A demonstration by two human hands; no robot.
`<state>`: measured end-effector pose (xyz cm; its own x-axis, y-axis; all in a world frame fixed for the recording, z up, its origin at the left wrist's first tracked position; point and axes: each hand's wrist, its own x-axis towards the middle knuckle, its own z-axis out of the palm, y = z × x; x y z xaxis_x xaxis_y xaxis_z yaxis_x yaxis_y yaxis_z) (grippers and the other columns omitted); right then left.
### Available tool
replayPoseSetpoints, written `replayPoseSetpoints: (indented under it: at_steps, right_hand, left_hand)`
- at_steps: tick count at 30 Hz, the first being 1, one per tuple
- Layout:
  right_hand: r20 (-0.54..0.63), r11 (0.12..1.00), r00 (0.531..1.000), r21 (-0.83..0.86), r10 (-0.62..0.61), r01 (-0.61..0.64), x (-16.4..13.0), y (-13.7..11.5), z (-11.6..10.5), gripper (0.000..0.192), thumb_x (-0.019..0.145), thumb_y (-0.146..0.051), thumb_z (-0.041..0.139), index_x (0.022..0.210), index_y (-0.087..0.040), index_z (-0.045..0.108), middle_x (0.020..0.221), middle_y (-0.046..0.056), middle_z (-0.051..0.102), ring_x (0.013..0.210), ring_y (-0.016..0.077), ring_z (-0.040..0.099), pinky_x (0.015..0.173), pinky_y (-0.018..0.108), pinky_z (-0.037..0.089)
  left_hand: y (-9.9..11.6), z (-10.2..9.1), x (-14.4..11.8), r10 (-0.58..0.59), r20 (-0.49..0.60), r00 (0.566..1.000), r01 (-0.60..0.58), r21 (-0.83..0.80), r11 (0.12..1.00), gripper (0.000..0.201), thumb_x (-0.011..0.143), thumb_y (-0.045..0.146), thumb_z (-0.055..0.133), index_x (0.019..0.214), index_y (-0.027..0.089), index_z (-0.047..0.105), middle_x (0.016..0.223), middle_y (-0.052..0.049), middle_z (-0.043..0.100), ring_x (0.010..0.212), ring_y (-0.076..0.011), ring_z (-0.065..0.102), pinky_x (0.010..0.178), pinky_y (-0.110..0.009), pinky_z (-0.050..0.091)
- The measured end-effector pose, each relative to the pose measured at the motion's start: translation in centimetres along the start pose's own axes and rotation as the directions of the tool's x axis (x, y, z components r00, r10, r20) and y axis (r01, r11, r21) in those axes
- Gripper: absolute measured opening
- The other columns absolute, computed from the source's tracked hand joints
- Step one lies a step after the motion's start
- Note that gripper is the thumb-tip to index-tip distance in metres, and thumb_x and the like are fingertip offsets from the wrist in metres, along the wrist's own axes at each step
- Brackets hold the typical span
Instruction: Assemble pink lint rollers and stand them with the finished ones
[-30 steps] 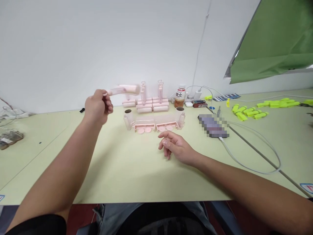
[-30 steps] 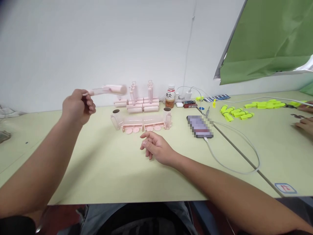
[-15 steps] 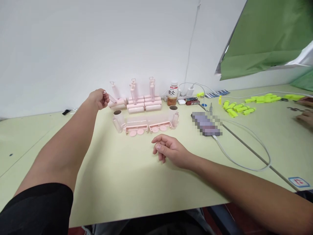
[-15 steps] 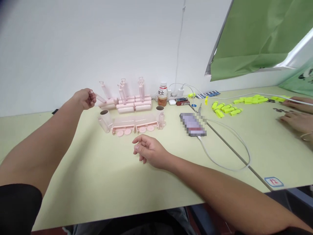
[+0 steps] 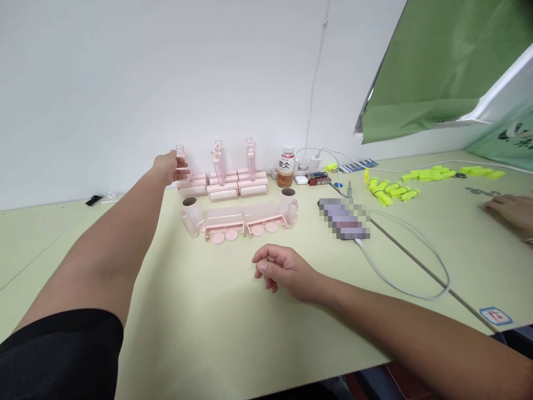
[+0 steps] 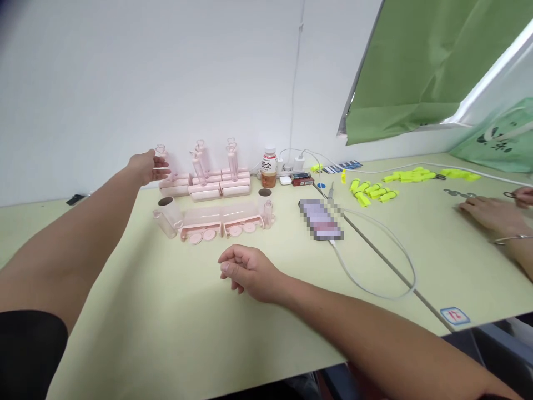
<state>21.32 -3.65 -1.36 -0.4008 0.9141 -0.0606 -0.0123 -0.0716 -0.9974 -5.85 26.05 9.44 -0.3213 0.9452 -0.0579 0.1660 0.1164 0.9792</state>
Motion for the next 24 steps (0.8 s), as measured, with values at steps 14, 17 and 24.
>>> replayPoseSetpoints:
  at_steps: [14,17,24]
  right_hand:
    - [-0.001,0.999,1.000,-0.034,0.021,-0.021,0.0,0.1,-0.2,0.017,0.084,-0.031,0.062,0.094,-0.017,0.060,0.081,0.002,0.064,0.060,0.0098,0.056,0.052,0.023,0.048]
    - [0.003,0.999,1.000,-0.045,0.024,-0.024,0.0,0.0,-0.1,0.017,0.084,-0.030,0.062,0.094,-0.017,0.060,0.082,0.003,0.064,0.060,0.0099,0.056,0.052,0.023,0.048]
    - [0.006,0.998,1.000,-0.049,0.031,-0.031,-0.1,-0.3,0.3,0.016,0.083,-0.029,0.062,0.093,-0.017,0.059,0.082,0.002,0.063,0.060,0.0100,0.056,0.051,0.023,0.047]
  left_hand:
    - [-3.9,-0.4,1.3,0.036,0.134,0.990,-0.099,0.497,0.862,0.019,0.076,0.028,0.068,0.060,0.019,0.063,0.074,-0.007,0.071,0.070,-0.0200,0.065,0.056,-0.027,0.044]
    - [-3.9,-0.6,0.5,0.050,0.151,0.987,-0.126,0.550,0.826,0.016,0.071,0.027,0.072,0.059,0.020,0.064,0.080,-0.007,0.072,0.076,-0.0210,0.065,0.055,-0.026,0.042]
    - [-2.0,-1.3,-1.8,0.110,0.157,0.981,-0.185,0.619,0.763,0.008,0.063,0.024,0.074,0.064,0.018,0.068,0.084,-0.010,0.073,0.071,-0.0218,0.064,0.051,-0.027,0.039]
